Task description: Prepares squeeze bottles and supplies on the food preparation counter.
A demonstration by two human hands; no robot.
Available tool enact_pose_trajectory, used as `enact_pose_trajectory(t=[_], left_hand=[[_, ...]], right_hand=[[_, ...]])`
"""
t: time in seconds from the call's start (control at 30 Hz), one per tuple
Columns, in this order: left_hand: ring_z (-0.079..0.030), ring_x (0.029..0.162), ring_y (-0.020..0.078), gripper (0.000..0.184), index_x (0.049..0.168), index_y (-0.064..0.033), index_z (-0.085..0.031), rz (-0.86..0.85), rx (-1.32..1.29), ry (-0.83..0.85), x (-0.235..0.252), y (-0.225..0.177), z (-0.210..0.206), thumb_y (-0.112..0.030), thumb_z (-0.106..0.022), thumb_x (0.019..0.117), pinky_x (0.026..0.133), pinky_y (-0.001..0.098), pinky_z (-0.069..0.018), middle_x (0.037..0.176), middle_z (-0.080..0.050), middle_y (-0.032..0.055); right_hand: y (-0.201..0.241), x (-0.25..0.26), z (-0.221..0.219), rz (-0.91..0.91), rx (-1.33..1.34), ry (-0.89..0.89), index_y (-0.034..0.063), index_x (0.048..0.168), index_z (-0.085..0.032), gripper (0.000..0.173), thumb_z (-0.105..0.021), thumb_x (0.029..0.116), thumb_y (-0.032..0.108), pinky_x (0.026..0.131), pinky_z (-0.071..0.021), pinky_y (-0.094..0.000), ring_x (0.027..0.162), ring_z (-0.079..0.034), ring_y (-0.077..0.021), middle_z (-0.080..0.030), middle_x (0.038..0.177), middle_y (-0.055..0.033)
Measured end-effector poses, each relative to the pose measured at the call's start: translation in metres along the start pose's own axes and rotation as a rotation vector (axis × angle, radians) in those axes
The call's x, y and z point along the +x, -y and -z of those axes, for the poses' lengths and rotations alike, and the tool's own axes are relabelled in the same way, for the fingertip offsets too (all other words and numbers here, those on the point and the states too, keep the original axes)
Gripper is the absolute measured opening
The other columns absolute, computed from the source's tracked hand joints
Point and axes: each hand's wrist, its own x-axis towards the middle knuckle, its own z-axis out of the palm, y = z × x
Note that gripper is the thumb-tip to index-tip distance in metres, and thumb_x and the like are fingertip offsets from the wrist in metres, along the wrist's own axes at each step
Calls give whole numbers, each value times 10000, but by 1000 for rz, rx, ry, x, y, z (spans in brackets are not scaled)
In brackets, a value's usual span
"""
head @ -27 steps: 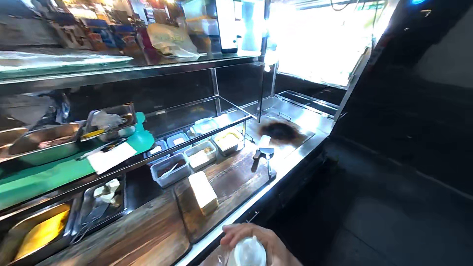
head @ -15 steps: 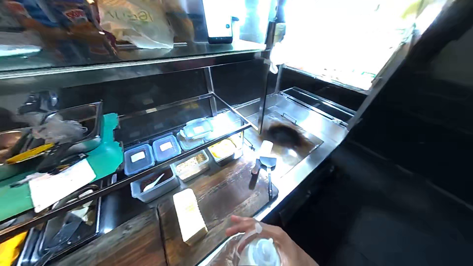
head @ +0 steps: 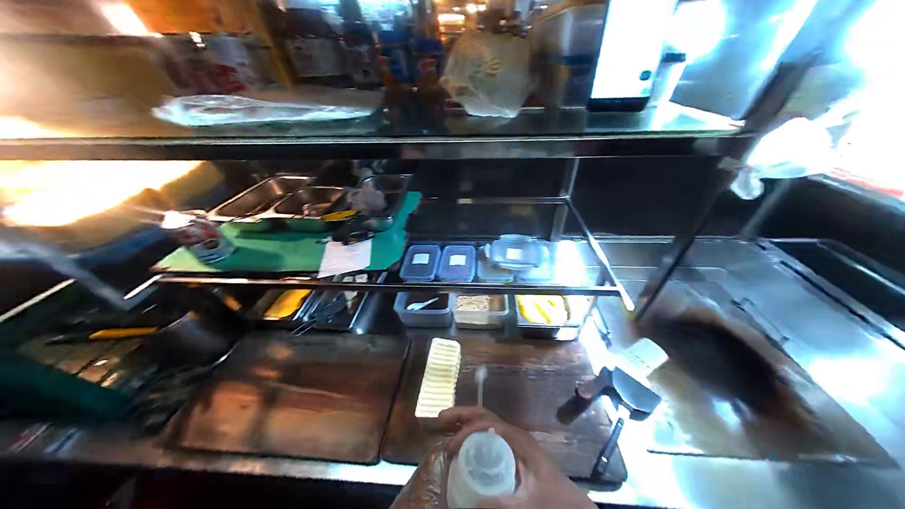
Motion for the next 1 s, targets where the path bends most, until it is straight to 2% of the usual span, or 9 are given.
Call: enact_pose_trajectory(t=[0.1, 0.2, 0.37, 0.43, 0.53, 0.63, 0.73, 0.83, 1.0], left_hand=[[-647, 1153, 135, 846, 1315, 151, -501, -70, 202, -331, -4, 19, -19, -175, -937, 668, 1030, 294, -536, 1238, -658, 178], [-642, 1120, 86, 846, 1289, 159, -519, -1, 368, -560, -11, 15, -31, -218, -926, 649, 1009, 219, -506, 1205, -668, 180], [-654, 1116, 132, 762, 1275, 127, -540, -99, 212, -426, -34, 22, 1, -191, -915, 693, 1010, 294, -534, 1199, -673, 157], [-657, 1099, 121, 784, 1263, 136, -540, -106, 260, -442, -33, 22, 8, -207, -919, 668, 999, 270, -533, 1182, -676, 161], [-636, 1128, 64, 843, 1309, 130, -505, -43, 229, -440, -25, 6, 17, -145, -936, 640, 1017, 227, -519, 1222, -663, 123], [-626, 1087, 2, 656, 1264, 74, -537, 18, 216, -496, -11, -24, 17, -71, -850, 706, 1006, 187, -500, 1158, -668, 49], [-684, 1108, 166, 643, 1214, 172, -609, -273, 511, -451, -3, 5, 59, -243, -834, 778, 1022, 282, -520, 1151, -707, 231], [-701, 1070, 204, 523, 1201, 151, -635, -140, 610, -410, -2, -11, 84, -144, -772, 791, 1003, 321, -526, 1122, -719, 231], [-710, 1045, 181, 497, 1213, 148, -623, -220, 585, -464, 3, 45, 129, -182, -733, 858, 982, 330, -551, 1099, -726, 216]], right_hand=[[-8, 8, -15, -105, -50, -194, -42, 1131, -673, 536, -859, 775, 313, 1050, -520, -400, 1240, -591, -243, -623, 1316, -178], [-7, 11, -42, -278, -197, -449, -14, 1068, -710, 555, -909, 677, 325, 997, -538, -332, 1220, -572, -188, -552, 1338, -159], [-15, 21, -43, -139, -98, -96, -73, 1221, -645, 613, -883, 778, 278, 1151, -445, -436, 1378, -504, -290, -542, 1440, -247], [-18, 31, -44, -158, -63, -51, -75, 1182, -626, 560, -878, 763, 198, 1111, -486, -396, 1313, -565, -247, -601, 1370, -211], [-24, 46, -53, -120, -168, -184, -47, 1054, -652, 475, -878, 720, 203, 1049, -509, -371, 1226, -595, -217, -641, 1260, -178], [-32, 61, -66, -38, -335, -330, -32, 1019, -682, 469, -888, 695, 237, 1016, -515, -365, 1183, -606, -229, -662, 1204, -178], [-28, 77, -84, -124, -503, -450, -33, 1044, -698, 488, -886, 685, 240, 1015, -534, -351, 1185, -628, -215, -673, 1211, -178], [-48, 92, -100, -118, -619, -587, -39, 1020, -714, 473, -876, 680, 248, 997, -531, -333, 1160, -632, -216, -673, 1200, -197], [-94, 112, -121, -150, -735, -712, -75, 1105, -653, 538, -868, 729, 244, 1024, -529, -373, 1214, -609, -274, -624, 1258, -258]])
